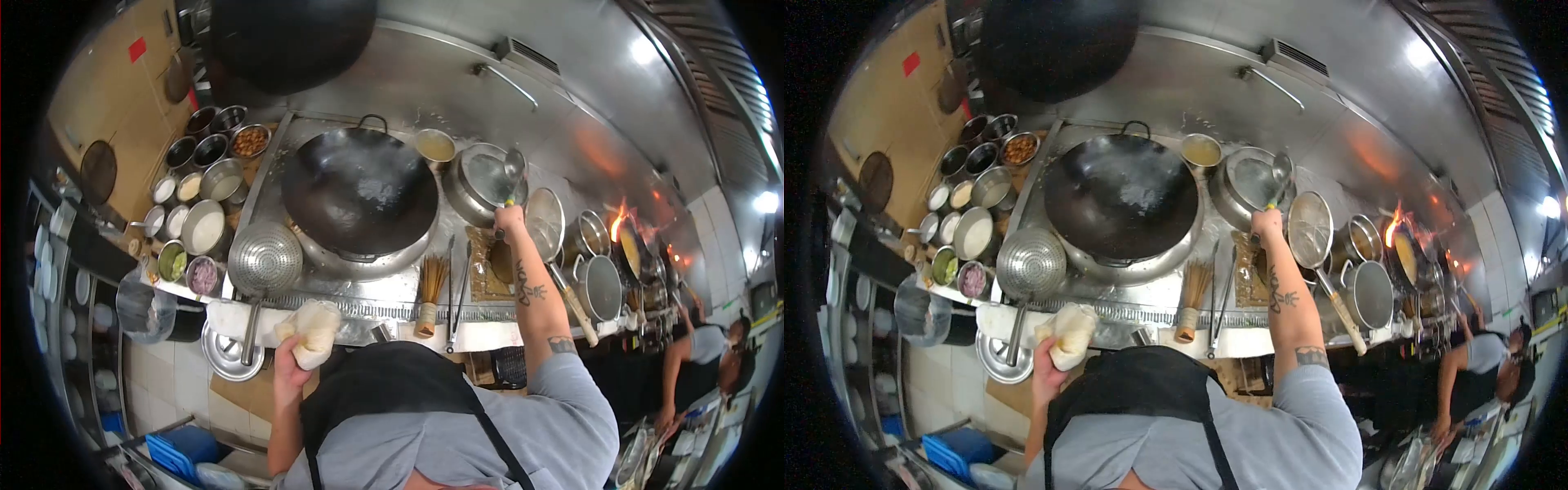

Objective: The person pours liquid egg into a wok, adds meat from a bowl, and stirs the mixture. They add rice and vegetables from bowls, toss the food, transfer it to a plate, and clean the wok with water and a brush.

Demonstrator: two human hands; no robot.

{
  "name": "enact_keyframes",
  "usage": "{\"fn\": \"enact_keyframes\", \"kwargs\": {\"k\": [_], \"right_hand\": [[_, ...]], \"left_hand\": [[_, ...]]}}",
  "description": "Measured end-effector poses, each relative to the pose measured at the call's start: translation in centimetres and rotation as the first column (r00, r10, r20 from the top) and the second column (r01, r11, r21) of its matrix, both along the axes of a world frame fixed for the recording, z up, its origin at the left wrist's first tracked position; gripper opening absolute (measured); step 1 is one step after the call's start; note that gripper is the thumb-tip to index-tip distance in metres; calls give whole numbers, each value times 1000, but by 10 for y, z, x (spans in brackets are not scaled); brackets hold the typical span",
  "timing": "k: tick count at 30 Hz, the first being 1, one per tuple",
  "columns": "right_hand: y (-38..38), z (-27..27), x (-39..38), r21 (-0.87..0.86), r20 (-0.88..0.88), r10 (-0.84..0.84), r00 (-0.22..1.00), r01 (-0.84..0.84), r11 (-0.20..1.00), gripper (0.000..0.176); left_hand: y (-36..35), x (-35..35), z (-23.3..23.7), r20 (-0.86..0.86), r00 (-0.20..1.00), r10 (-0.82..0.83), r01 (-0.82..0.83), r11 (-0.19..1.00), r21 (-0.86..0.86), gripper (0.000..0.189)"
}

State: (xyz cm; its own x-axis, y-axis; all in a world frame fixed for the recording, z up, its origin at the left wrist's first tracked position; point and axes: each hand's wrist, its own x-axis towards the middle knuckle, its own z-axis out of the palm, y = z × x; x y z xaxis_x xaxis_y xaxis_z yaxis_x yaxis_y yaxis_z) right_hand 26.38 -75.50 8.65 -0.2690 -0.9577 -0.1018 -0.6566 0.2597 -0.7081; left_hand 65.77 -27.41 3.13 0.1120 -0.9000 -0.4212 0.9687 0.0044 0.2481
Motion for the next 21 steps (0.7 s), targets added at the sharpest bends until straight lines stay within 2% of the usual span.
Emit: {"fn": "enact_keyframes", "kwargs": {"k": [1,3,4,5,6,9,12,15,18,19,20,21], "right_hand": [[4,13,11,80,208,-1,978,-16,997,15],[20,53,34,237,579,-63,813,-94,967,15],[-21,33,14,329,909,-242,340,-226,917,23],[-26,54,17,367,930,-361,69,-234,900,24],[-27,79,22,401,867,-454,-205,-251,881,26],[-47,106,40,231,915,-268,-302,-154,961,22],[-68,138,54,242,955,-265,-134,-169,955,23],[-65,159,46,205,957,-258,-132,-321,925,24],[-48,155,30,237,970,-206,125,-329,914,25],[-42,149,23,201,897,-70,437,-262,944,15],[-40,137,17,146,706,49,706,-213,966,8],[-42,121,11,82,423,136,896,-187,979,12]], "left_hand": [[2,3,-5,-6,1000,-1,1,1000,0,55],[10,5,-5,2,1000,14,-14,1000,-2,55],[10,5,-3,16,1000,24,-24,1000,-10,54],[11,4,-2,28,999,33,-32,999,-20,54],[12,5,-4,37,998,45,-45,999,-12,53],[20,5,-9,46,996,78,-79,997,24,50],[28,5,-8,35,994,108,-110,992,61,49],[33,2,-5,19,993,120,-121,990,74,50],[34,2,-12,-4,997,81,-81,993,82,55],[33,3,-15,11,998,60,-61,994,87,55],[30,3,-17,28,999,41,-43,995,90,56],[27,3,-15,44,999,18,-21,997,78,56]]}}
